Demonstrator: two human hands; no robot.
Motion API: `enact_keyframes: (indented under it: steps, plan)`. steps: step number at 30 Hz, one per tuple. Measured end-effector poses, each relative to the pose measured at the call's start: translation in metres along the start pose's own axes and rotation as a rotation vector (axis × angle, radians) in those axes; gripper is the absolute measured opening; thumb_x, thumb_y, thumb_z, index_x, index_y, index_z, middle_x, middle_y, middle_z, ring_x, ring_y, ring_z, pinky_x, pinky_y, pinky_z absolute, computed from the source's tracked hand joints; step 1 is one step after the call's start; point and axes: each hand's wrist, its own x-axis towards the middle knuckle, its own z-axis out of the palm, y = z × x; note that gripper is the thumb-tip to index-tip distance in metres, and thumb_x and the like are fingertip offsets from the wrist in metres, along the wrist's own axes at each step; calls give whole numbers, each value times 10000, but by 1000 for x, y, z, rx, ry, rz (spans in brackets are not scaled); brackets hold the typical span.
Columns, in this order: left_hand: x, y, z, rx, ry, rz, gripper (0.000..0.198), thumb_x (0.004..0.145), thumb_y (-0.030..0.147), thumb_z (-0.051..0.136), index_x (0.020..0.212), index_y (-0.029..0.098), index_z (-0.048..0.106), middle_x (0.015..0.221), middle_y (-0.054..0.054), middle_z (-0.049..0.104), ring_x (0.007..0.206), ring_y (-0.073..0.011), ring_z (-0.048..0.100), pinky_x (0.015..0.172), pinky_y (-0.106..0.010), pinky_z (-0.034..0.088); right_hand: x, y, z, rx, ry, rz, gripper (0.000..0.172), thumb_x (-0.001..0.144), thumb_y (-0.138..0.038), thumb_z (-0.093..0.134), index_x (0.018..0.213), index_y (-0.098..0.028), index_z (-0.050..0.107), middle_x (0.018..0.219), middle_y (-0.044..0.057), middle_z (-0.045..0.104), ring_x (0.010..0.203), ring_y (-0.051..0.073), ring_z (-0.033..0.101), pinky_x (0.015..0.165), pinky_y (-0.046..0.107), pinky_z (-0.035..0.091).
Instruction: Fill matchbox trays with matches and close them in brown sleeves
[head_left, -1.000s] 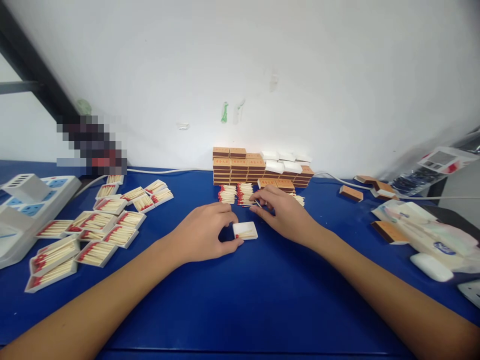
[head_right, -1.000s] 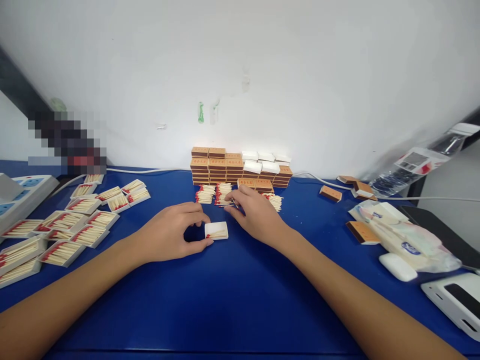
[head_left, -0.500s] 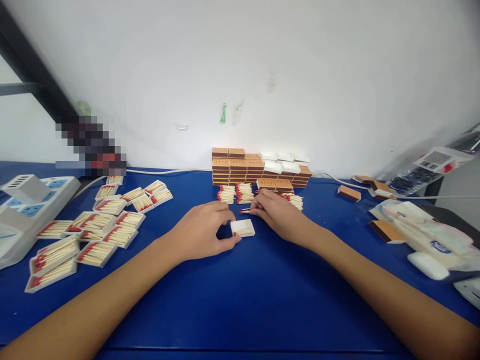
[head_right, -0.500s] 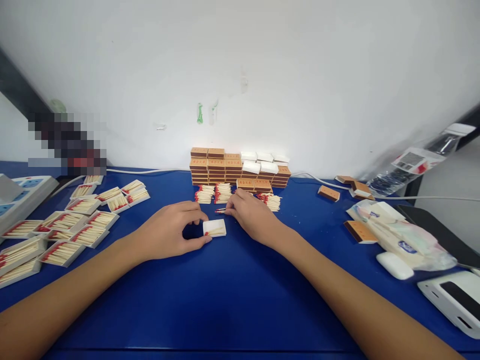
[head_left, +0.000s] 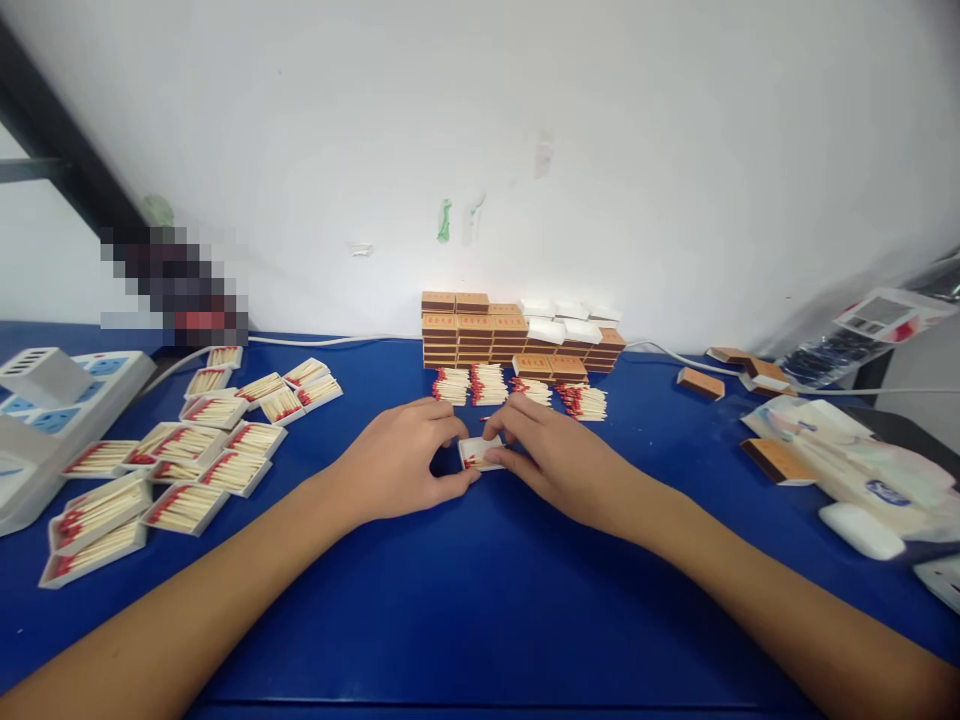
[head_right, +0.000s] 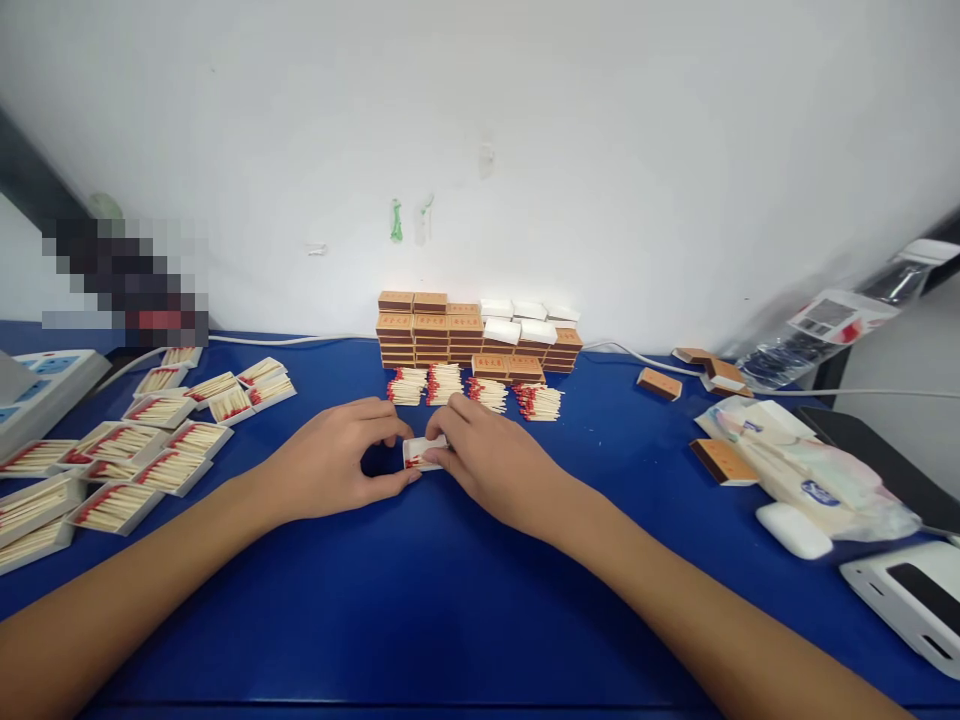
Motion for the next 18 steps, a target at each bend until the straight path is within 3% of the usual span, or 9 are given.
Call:
enact_keyframes:
  steps: [8, 15, 18]
  plan:
    - [0, -2, -1, -4, -21, -9, 239, 931, 417, 697, 1004, 189, 711, 953, -42, 688, 934, -232, 645, 779, -354, 496, -2, 8, -1, 188, -51, 44, 104, 1030, -170, 555, 982, -208, 639, 951, 36, 661, 833, 176, 609, 729, 309, 454]
    - [-1, -1, -2, -3, -23, -6, 236, 930, 415, 702, 1011, 195, 724, 950, -38, 689, 932, -225, 649, 767, -347, 487, 4, 11, 4, 242, 74, 74, 118, 1023, -228, 600, 940, -217, 684, 843, 16, 624, 762, 170, 580, 709, 307, 456]
    - [-1, -1, -1, 3, -17, -1, 252, 929, 421, 705, 1035, 195, 734, 937, -34, 684, 914, -219, 651, 753, -343, 485, 10, 29, 7, 140, 203, 75, 95, 1015, -247, 619, 1077, -217, 684, 952, 48, 632, 816, 194, 597, 750, 338, 485]
